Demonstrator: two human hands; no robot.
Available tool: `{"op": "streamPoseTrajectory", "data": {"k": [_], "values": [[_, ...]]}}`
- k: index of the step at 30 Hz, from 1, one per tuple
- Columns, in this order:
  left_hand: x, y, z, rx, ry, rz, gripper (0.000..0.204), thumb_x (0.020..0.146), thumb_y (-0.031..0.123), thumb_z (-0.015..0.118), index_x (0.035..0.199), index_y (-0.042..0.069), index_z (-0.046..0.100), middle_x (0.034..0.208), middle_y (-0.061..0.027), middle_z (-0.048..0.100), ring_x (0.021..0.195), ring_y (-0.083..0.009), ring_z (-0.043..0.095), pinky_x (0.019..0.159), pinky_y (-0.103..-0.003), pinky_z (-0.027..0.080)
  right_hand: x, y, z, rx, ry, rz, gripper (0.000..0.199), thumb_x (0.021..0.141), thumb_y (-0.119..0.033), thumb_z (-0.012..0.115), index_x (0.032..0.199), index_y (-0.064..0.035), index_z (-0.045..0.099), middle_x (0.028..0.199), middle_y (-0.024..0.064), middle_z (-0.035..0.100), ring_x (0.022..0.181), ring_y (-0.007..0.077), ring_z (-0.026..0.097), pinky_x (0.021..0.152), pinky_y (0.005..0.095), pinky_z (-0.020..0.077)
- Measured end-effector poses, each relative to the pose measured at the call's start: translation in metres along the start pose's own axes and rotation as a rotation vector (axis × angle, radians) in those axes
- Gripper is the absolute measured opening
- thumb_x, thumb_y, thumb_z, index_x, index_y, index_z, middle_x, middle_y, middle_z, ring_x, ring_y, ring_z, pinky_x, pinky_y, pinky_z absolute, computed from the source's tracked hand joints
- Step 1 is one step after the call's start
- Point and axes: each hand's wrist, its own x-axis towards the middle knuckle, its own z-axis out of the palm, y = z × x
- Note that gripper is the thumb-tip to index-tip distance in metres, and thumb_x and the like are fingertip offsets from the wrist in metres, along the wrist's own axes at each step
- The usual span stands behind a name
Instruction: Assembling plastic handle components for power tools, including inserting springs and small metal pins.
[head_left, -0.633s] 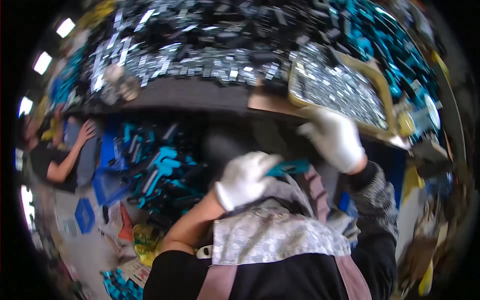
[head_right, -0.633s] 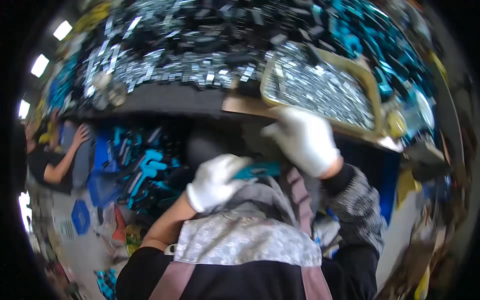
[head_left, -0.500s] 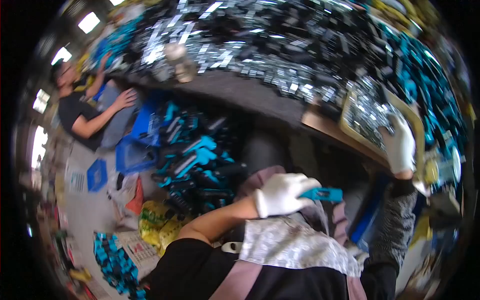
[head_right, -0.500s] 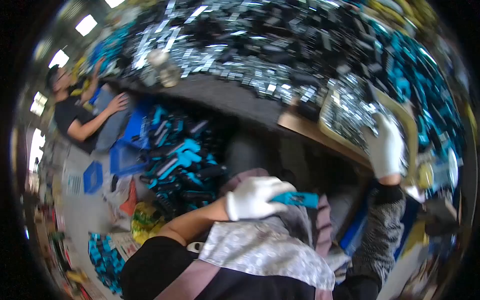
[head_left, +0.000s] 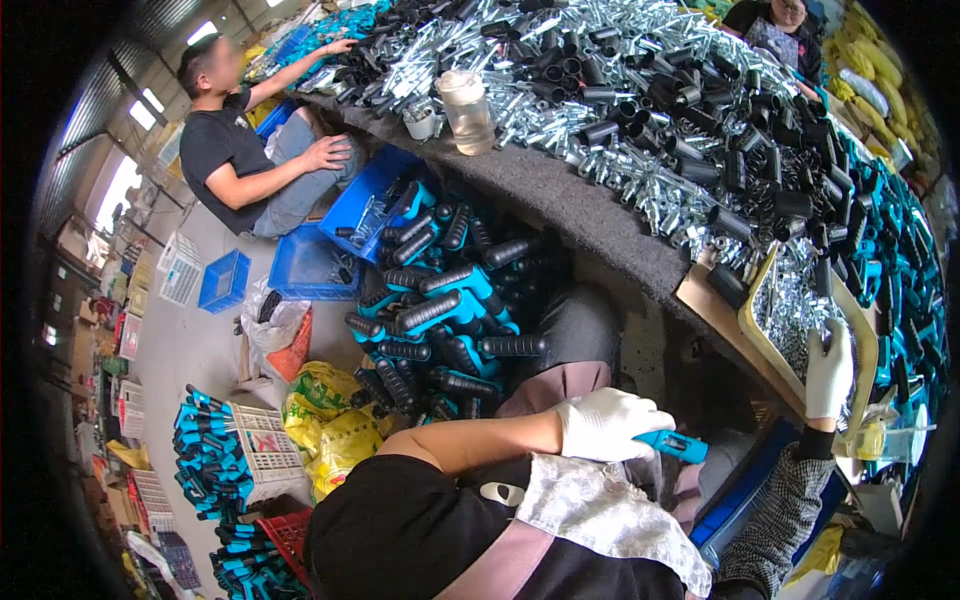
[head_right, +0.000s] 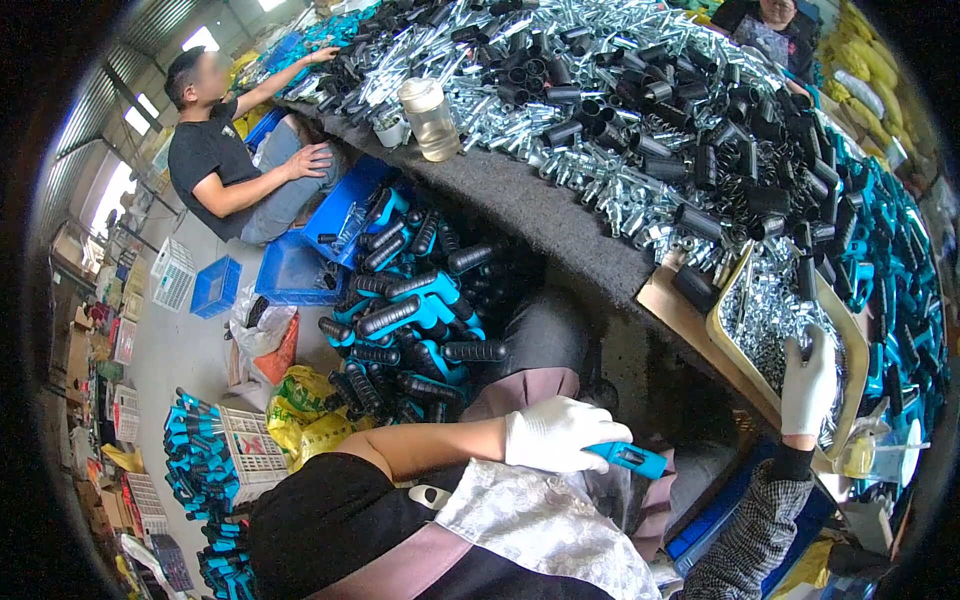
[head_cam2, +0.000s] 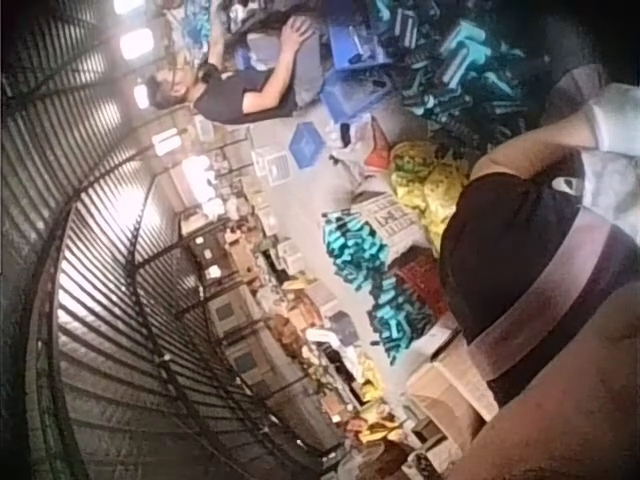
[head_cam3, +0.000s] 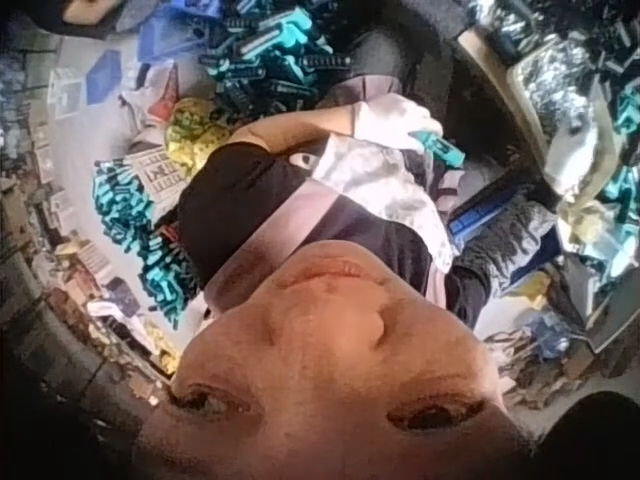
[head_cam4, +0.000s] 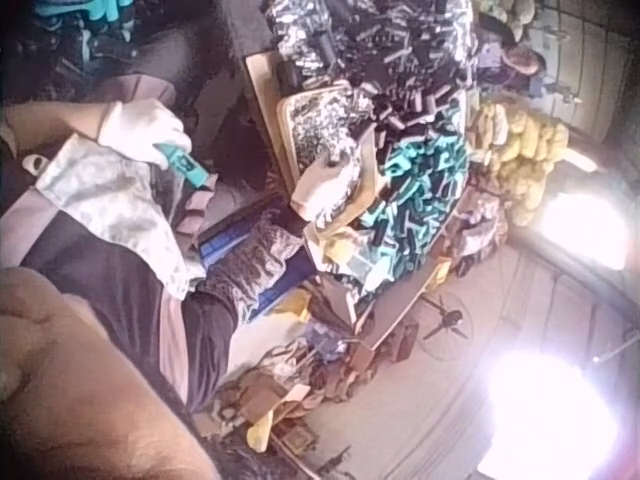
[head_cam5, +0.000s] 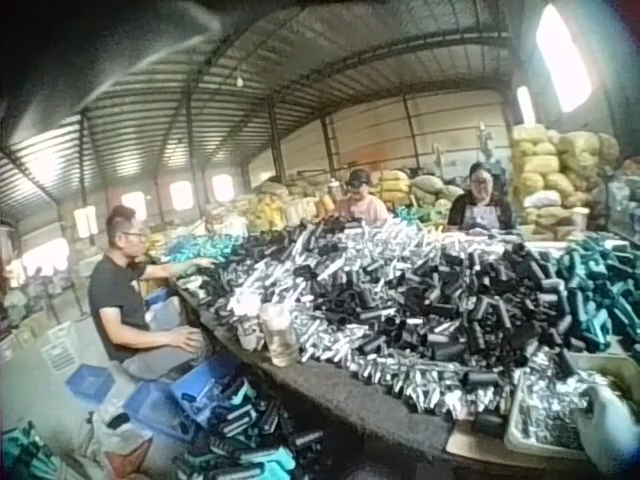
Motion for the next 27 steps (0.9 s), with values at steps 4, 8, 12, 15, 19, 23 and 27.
{"op": "streamPoseTrajectory", "data": {"k": [4,8,12,15,19,23,27], "values": [[-0.004,-0.002,0.004,-0.003,-0.021,0.017,0.046,0.086,0.034,0.069,0.124,0.009,0.057,0.088,-0.0133,0.060,0.081,-0.0323,0.065,0.070,-0.043,0.052,0.008,-0.012,-0.008,-0.043,-0.273,0.060,0.026,0.087,-0.020,0.068,0.105,-0.0008,0.066,0.100,0.0209,0.069,0.091,0.0370,0.067,0.081,0.0411,0.0506],[-0.005,-0.001,0.005,-0.005,-0.044,0.013,0.046,0.087,0.034,0.068,0.125,0.009,0.057,0.087,-0.0129,0.060,0.079,-0.0321,0.064,0.068,-0.044,0.052,0.003,-0.011,-0.007,0.013,-0.240,0.024,0.016,0.087,-0.015,0.066,0.094,-0.0007,0.064,0.089,0.0217,0.067,0.082,0.0373,0.066,0.076,0.0414,0.0504],[-0.001,0.001,0.004,0.014,-0.094,0.004,0.047,0.088,0.036,0.067,0.125,0.009,0.057,0.089,-0.0134,0.060,0.081,-0.0325,0.065,0.070,-0.044,0.052,-0.007,0.004,-0.007,0.108,0.004,0.054,0.013,0.090,-0.006,0.063,0.101,0.0006,0.064,0.092,0.0209,0.068,0.085,0.0346,0.067,0.079,0.0379,0.0505],[0.000,-0.002,0.009,0.014,-0.102,0.019,0.047,0.089,0.036,0.066,0.126,0.010,0.057,0.091,-0.0137,0.062,0.083,-0.0330,0.065,0.072,-0.044,0.052,-0.009,0.015,-0.004,0.313,0.094,0.123,0.014,0.092,-0.005,0.062,0.104,0.0015,0.065,0.095,0.0152,0.070,0.087,0.0249,0.067,0.081,0.0340,0.0502],[0.007,0.008,0.001,0.018,-0.202,-0.018,0.046,0.089,0.036,0.065,0.126,0.010,0.057,0.094,-0.0132,0.063,0.086,-0.0331,0.065,0.074,-0.045,0.053,-0.012,-0.001,-0.013,0.647,0.217,0.203,0.017,0.092,0.000,0.063,0.108,0.0035,0.067,0.102,0.0077,0.070,0.091,0.0124,0.063,0.084,0.0255,0.0502],[0.004,-0.003,0.008,0.046,-0.080,0.009,0.054,0.087,0.039,0.067,0.130,0.008,0.056,0.093,-0.0151,0.066,0.084,-0.0334,0.067,0.071,-0.044,0.054,-0.052,-0.064,-0.039,0.866,0.007,0.273,0.006,0.084,-0.003,0.065,0.087,0.0015,0.069,0.083,0.0028,0.067,0.072,0.0101,0.058,0.065,0.0248,0.0473],[0.009,0.001,0.007,0.113,0.005,-0.067,0.075,0.082,0.035,0.072,0.145,0.006,0.043,0.095,-0.0192,0.067,0.081,-0.0346,0.068,0.069,-0.044,0.055,-0.112,-0.118,-0.023,0.923,-0.544,0.294,0.005,0.077,0.003,0.068,0.081,0.0004,0.067,0.078,0.0047,0.067,0.071,0.0115,0.060,0.067,0.0257,0.0500]]}}
